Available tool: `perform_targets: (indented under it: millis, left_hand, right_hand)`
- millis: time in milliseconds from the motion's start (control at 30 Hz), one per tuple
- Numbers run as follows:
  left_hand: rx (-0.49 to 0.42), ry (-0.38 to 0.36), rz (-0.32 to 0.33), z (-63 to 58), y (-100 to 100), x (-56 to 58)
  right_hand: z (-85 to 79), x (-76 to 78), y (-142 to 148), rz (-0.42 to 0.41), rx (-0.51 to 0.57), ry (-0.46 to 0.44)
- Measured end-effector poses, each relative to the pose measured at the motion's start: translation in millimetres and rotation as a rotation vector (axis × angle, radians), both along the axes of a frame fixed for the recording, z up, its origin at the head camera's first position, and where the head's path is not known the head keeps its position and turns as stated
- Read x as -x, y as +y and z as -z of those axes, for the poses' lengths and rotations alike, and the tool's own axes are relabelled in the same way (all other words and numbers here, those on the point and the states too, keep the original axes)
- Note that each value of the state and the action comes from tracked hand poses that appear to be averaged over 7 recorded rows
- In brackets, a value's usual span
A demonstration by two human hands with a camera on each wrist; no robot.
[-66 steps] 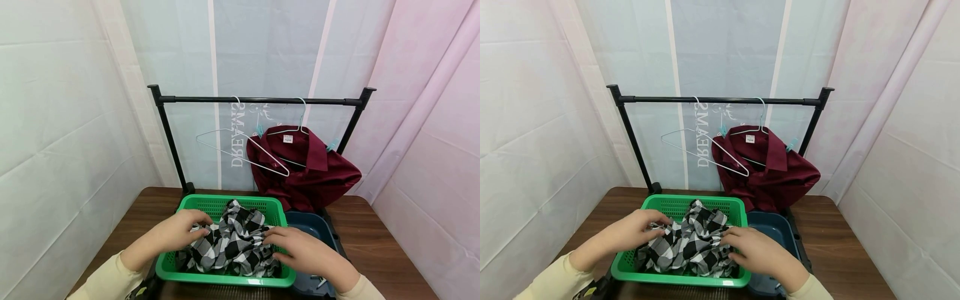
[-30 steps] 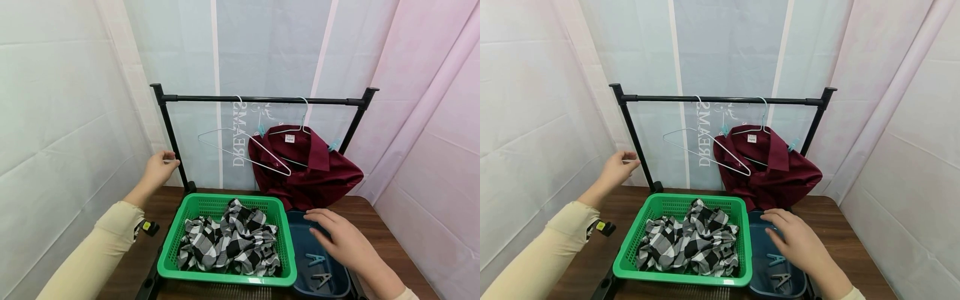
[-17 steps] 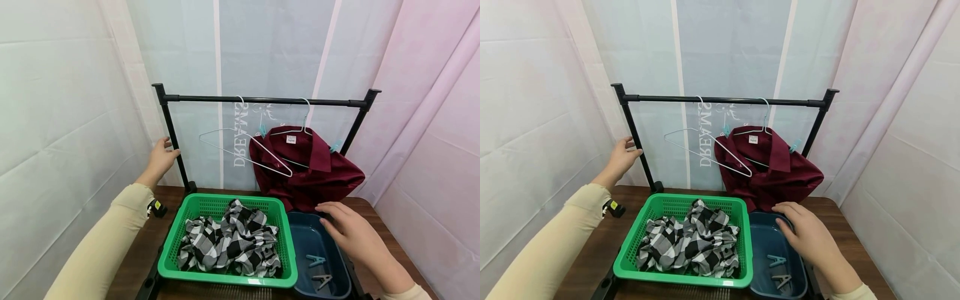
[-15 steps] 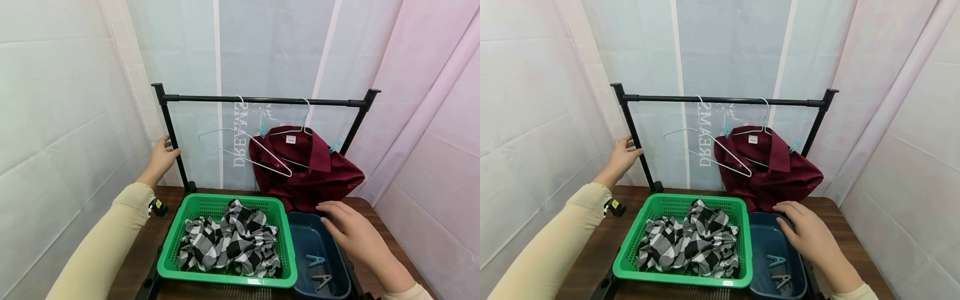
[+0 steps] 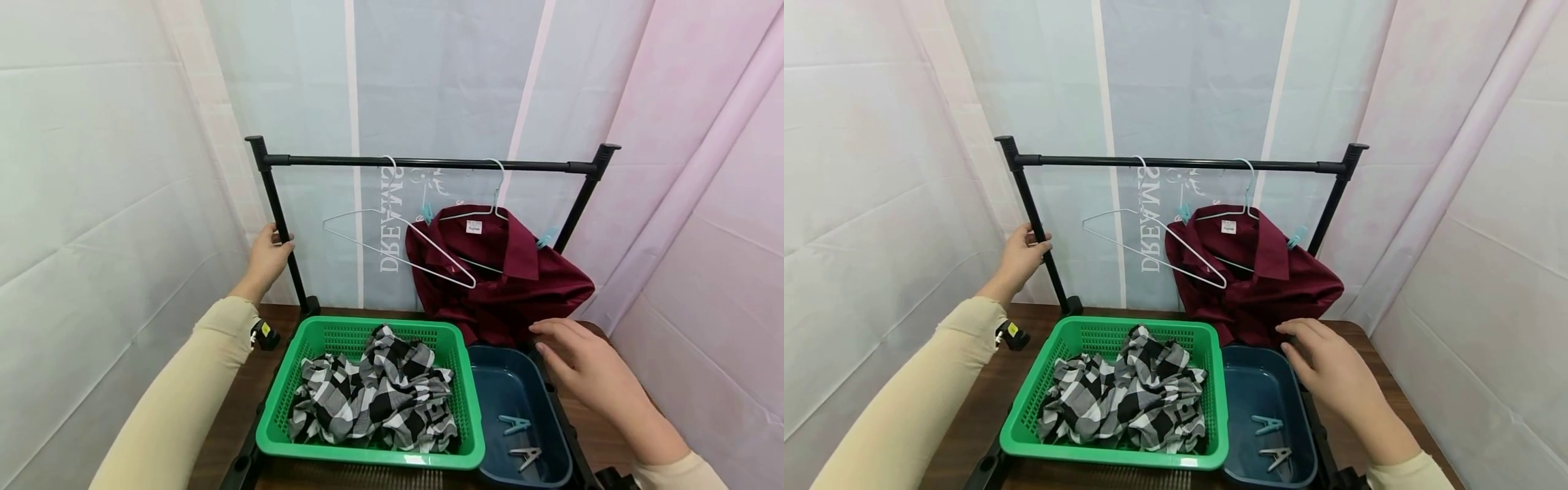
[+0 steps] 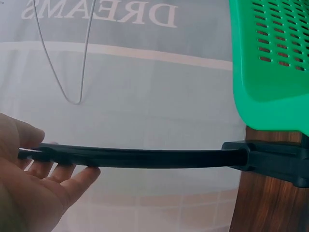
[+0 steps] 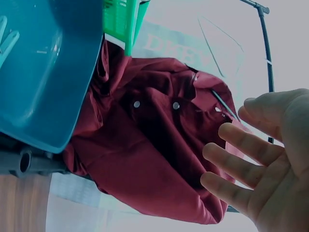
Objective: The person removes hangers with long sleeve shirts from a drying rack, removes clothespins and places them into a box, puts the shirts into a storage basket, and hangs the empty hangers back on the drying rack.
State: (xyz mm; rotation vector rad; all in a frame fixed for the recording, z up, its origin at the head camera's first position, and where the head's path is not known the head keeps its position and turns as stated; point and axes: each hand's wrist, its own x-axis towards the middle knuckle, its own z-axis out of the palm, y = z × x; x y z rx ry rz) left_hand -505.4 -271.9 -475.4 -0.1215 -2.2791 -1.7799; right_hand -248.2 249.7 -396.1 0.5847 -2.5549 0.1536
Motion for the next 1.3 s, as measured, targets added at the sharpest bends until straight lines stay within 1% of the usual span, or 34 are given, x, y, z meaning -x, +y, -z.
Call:
perform_targets:
  millis: [167,333,433,533,633,700,800,933,1033,1167,1300]
  left_hand:
    - [-0.026,0.002,0.012,2.4,0,1.3]
    - [-0.054,0.009,-0.001,5.3,0,3.4]
    - [-0.067,0.016,-0.006,6.8,0,4.7]
    - [-0.062,0.015,0.000,7.9,0,4.9]
    - [-0.049,0.003,0.008,9.2,-2,4.7]
    - [-0.050,-0.005,0.014,10.3,-2,4.6]
    - [-0.048,-0.014,0.024,11.6,-3,4.3]
    - [-0.062,-0.017,0.039,13.3,-4,4.2]
    - [-0.068,-0.019,0.047,14.6,-5,4.0]
    - [-0.050,-0.031,0.055,15.9,-5,3.3]
    - [-0.052,-0.042,0.066,15.4,-5,3.5]
  right_hand:
    - [-8.7,7.5,9,0.049,0.018,0.020]
    - [-21.5,19.3,19,0.090,0.064,0.065]
    - [-29.7,28.0,25,0.125,0.099,0.087]
    - [-37.9,38.8,29,0.157,0.132,0.109]
    - [-47.0,50.8,32,0.195,0.161,0.101]
    - [-53.5,58.2,33,0.230,0.168,0.064]
    - [-61.5,69.0,33,0.267,0.143,-0.039]
    - [-68.6,83.2,35,0.233,0.102,-0.184]
    - [-70.6,90.6,38,0.194,0.114,-0.266]
    - [-68.5,95.0,40,0.177,0.152,-0.337]
    - [-64.3,95.0,39,0.169,0.199,-0.359]
